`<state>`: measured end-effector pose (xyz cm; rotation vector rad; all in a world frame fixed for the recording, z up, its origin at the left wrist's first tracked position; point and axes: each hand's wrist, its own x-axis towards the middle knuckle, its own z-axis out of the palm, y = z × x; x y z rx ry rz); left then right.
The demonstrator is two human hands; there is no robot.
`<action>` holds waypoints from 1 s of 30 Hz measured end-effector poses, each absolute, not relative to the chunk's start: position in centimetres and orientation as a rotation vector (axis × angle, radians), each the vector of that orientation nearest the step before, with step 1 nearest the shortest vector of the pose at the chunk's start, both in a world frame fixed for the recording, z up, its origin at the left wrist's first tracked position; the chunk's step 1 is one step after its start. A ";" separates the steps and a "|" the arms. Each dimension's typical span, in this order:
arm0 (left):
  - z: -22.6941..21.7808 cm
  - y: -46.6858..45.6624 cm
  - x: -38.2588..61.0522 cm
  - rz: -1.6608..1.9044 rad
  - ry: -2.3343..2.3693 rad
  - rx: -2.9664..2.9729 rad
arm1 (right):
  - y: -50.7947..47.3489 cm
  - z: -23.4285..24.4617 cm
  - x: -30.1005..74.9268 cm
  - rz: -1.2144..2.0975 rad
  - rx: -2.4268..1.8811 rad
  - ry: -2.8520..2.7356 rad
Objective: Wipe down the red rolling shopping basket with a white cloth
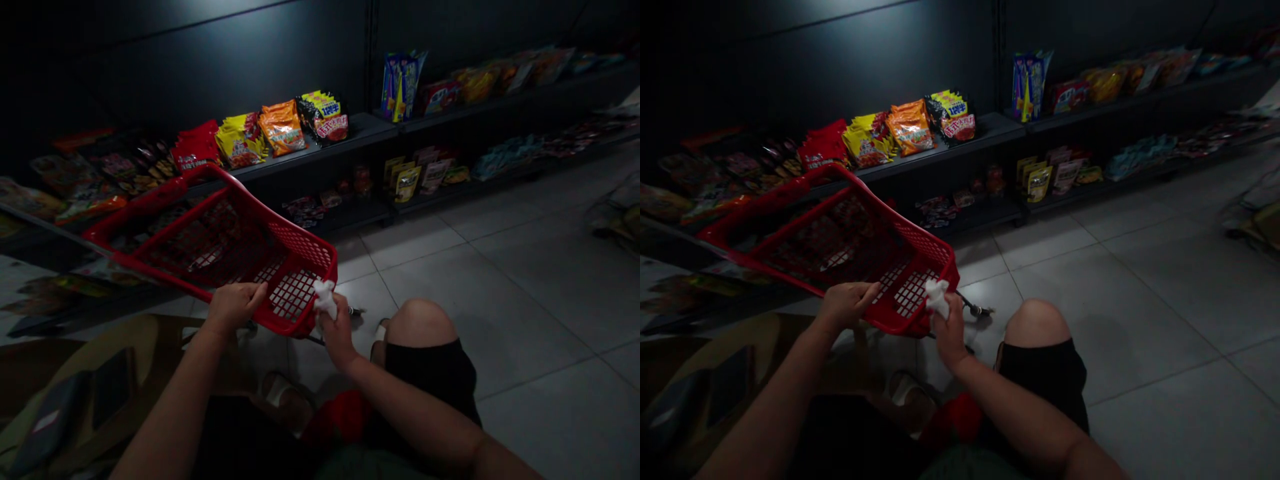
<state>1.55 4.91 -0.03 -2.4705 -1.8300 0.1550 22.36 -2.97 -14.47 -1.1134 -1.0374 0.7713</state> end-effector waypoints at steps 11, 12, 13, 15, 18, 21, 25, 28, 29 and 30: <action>0.2 2.2 8.4 0.424 -1.782 -2.611 | 3.6 -11.8 27.1 0.571 -1.195 -0.995; 0.0 2.2 8.9 0.451 -1.781 -2.572 | 3.8 -11.7 27.1 0.571 -1.202 -1.032; -0.2 2.2 9.2 0.478 -1.785 -2.542 | 3.4 -11.8 26.6 0.582 -1.196 -1.078; -0.4 2.6 9.5 0.504 -1.784 -2.520 | 0.8 -12.7 24.6 0.630 -1.171 -1.171; -0.4 3.1 9.5 0.457 -1.808 -2.476 | -4.3 -14.7 21.2 0.773 -0.991 -1.413; -0.3 3.2 9.6 0.434 -1.887 -2.417 | -5.8 -15.6 20.3 0.894 -0.741 -1.603; -0.2 3.0 9.8 0.475 -1.909 -2.414 | -0.5 -14.9 24.9 0.715 -1.018 -1.177; -0.3 2.9 9.8 0.447 -1.918 -2.401 | 3.8 -14.3 28.0 0.595 -1.257 -0.916; -0.4 2.9 9.9 0.435 -1.917 -2.401 | 4.2 -14.2 28.2 0.606 -1.275 -0.916; -0.5 3.0 9.9 0.428 -1.913 -2.403 | 4.0 -14.3 27.8 0.630 -1.268 -0.942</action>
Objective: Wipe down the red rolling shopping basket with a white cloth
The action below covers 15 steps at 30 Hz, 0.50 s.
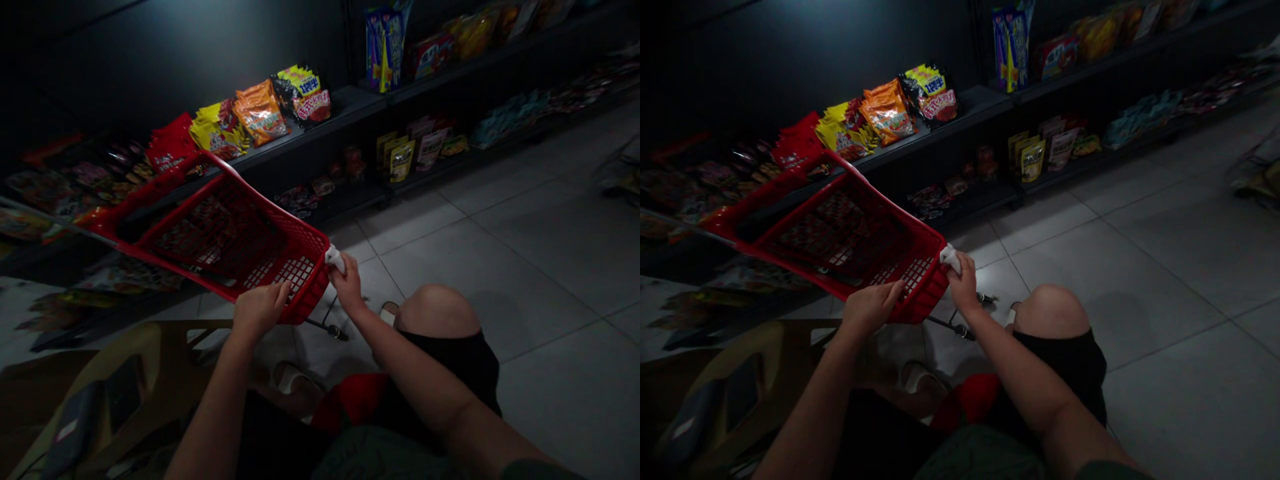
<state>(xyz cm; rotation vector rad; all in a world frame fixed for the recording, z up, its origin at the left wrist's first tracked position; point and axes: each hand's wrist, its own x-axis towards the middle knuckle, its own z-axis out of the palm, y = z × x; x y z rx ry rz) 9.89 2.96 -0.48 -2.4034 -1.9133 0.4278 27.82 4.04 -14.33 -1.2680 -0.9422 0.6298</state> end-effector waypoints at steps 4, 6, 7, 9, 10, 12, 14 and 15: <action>-0.7 3.0 9.9 0.431 -1.849 -2.429 | -0.9 -15.7 23.6 0.707 -1.152 -1.065; -0.8 3.0 9.7 0.417 -1.857 -2.422 | -3.1 -16.5 22.0 0.754 -1.091 -1.136; -0.9 3.0 9.6 0.406 -1.876 -2.414 | -3.4 -16.7 21.9 0.784 -1.069 -1.166; -1.0 3.0 9.4 0.386 -1.926 -2.396 | -2.2 -17.0 23.0 0.811 -1.075 -1.160; -1.0 2.9 9.4 0.382 -1.934 -2.397 | -0.9 -17.1 24.0 0.800 -1.115 -1.100; -0.9 2.8 9.4 0.374 -1.929 -2.407 | 2.2 -17.1 26.3 0.749 -1.253 -0.870; -0.8 2.7 9.7 0.354 -1.914 -2.415 | 4.3 -17.2 27.5 0.744 -1.360 -0.676; -0.8 2.7 10.0 0.344 -1.909 -2.416 | 4.6 -17.4 27.4 0.767 -1.373 -0.649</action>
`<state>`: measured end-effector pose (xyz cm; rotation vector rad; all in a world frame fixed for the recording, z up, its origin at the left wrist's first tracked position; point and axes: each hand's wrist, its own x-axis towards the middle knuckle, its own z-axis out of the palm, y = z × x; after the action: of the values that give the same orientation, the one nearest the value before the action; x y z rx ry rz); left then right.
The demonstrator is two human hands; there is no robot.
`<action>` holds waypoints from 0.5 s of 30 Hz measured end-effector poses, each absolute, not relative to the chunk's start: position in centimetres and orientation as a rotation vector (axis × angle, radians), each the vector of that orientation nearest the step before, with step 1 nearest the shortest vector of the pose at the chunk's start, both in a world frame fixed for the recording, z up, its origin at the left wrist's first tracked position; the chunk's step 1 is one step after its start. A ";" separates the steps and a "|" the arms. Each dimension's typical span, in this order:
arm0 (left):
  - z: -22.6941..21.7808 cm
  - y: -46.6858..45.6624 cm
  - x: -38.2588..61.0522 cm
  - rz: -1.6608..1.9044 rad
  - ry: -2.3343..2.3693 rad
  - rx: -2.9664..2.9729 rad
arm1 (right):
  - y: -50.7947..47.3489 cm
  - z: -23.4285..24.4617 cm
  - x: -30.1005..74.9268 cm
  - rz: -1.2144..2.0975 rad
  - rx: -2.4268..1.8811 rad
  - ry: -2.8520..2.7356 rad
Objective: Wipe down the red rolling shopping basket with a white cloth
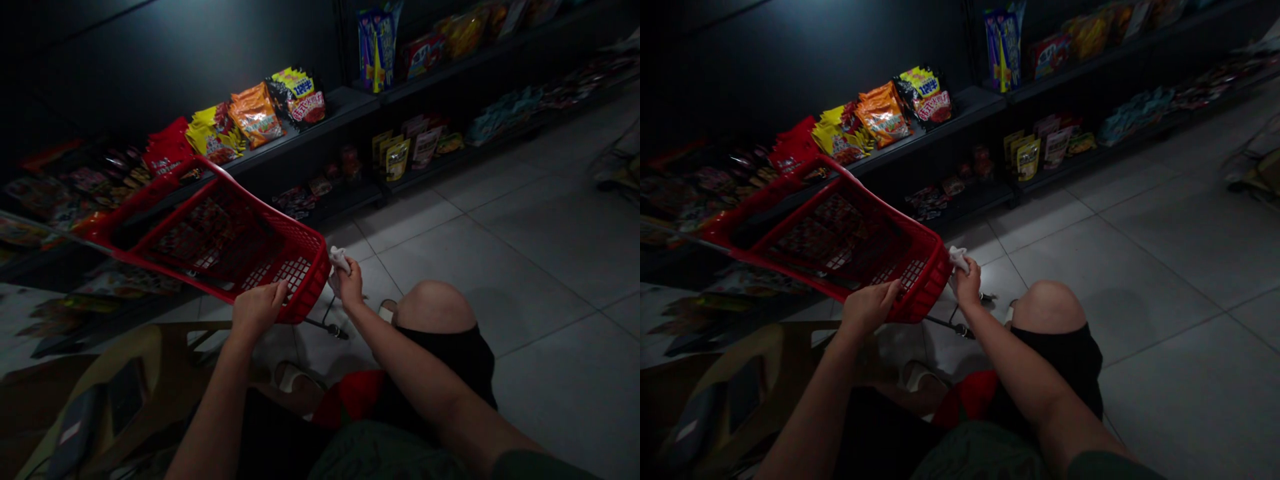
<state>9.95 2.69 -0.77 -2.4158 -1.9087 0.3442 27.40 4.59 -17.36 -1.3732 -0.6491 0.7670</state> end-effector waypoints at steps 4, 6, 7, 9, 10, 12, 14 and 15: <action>-0.6 2.6 10.8 0.343 -1.915 -2.400 | -0.3 -18.2 23.1 0.923 -1.243 -0.824; -0.6 2.5 10.9 0.343 -1.919 -2.397 | -3.6 -18.5 20.7 1.047 -1.148 -0.938; -0.6 2.5 10.9 0.337 -1.921 -2.399 | -4.7 -18.6 20.1 1.095 -1.111 -0.976; -0.6 2.4 10.8 0.316 -1.923 -2.398 | -4.7 -18.5 20.4 1.121 -1.102 -0.969; -0.7 2.4 10.7 0.306 -1.925 -2.396 | -3.6 -18.4 21.3 1.091 -1.137 -0.912; -0.8 2.3 10.5 0.296 -1.929 -2.393 | -0.3 -18.2 23.8 0.986 -1.250 -0.724; -0.9 2.3 10.5 0.290 -1.925 -2.394 | 3.1 -18.0 26.0 0.924 -1.325 -0.557; -0.9 2.3 10.6 0.289 -1.921 -2.396 | 4.1 -17.9 26.6 0.923 -1.336 -0.513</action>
<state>10.55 2.27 -0.89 -2.3960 -1.9210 0.2885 26.62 4.10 -17.94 -1.3365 -0.5132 0.9229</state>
